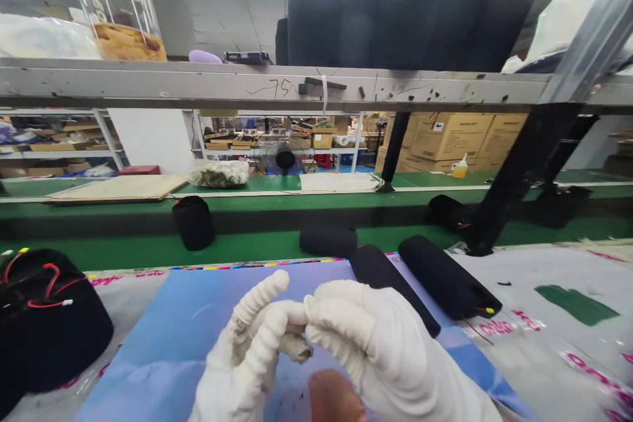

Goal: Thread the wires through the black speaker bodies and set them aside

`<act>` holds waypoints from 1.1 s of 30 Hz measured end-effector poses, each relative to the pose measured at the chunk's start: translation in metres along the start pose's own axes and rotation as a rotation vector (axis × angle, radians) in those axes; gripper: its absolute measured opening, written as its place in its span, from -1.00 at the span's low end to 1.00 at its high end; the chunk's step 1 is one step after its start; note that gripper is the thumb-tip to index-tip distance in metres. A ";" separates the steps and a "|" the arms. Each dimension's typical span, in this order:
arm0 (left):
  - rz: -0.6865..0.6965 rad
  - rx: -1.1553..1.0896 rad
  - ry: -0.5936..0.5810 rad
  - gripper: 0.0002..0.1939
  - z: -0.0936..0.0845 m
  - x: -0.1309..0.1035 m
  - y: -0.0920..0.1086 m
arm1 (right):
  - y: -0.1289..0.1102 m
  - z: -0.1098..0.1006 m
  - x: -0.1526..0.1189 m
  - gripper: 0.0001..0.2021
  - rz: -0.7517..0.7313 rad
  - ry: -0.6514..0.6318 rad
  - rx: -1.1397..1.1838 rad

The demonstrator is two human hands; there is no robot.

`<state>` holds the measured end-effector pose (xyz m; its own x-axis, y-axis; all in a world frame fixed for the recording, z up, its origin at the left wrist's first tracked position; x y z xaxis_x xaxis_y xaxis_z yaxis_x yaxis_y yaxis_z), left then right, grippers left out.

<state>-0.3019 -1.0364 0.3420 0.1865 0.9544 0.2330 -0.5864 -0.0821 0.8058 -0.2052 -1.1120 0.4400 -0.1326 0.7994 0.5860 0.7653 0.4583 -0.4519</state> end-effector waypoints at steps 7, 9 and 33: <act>-0.013 -0.113 0.028 -0.46 0.018 -0.011 0.003 | 0.005 0.011 -0.018 -0.88 0.113 -0.082 0.142; -0.027 -0.079 0.062 -0.47 0.014 -0.011 0.004 | 0.011 0.005 -0.022 -0.75 0.126 0.014 0.225; 0.045 0.082 0.012 -0.36 0.003 -0.020 -0.005 | 0.038 0.043 -0.012 -0.67 0.238 -0.114 0.304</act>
<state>-0.3001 -1.0558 0.3351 0.1522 0.9525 0.2637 -0.5272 -0.1474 0.8368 -0.2017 -1.0878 0.3872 -0.0567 0.9271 0.3705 0.5646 0.3358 -0.7540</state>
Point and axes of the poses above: each hand's wrist, its own x-axis towards the middle knuckle, its own z-axis out of the palm, y = z × x, the point moved 9 cm from there along x, towards the middle knuckle, and after that the axes turned 12 degrees about z, right-handed, at the moved point
